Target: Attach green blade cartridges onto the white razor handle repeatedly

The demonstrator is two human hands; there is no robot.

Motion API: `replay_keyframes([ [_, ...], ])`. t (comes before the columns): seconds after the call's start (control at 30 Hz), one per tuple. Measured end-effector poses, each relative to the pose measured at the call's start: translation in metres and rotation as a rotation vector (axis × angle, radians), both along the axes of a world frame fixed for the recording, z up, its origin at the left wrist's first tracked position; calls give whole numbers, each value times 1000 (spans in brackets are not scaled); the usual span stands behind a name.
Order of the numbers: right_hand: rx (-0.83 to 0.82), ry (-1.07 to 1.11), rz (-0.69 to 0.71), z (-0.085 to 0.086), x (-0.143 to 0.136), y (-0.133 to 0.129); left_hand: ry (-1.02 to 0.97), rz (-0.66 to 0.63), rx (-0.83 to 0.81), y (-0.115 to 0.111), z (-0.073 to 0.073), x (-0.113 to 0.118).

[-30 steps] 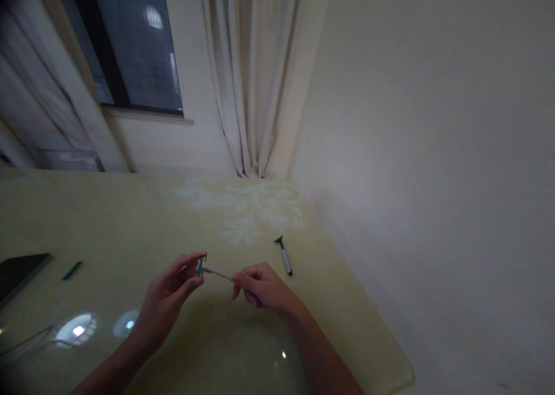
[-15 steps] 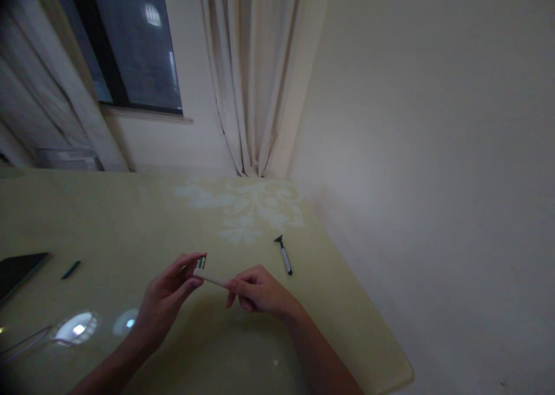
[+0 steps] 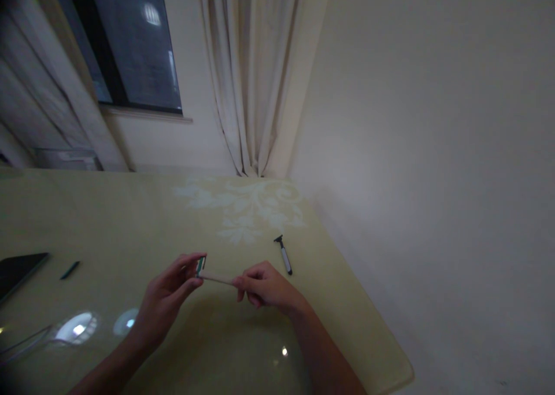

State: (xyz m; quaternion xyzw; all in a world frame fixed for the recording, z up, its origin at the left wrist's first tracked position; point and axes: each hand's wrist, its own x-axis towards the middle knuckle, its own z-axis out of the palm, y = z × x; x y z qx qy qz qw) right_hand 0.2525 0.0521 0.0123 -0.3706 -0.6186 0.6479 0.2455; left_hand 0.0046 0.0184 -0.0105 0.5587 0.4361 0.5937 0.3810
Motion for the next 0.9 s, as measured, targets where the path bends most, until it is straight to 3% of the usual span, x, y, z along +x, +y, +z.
replay_keyframes([
  [0.9, -30, 4, -8, -6, -1, 2, -11, -1, 17, 1, 2, 0],
])
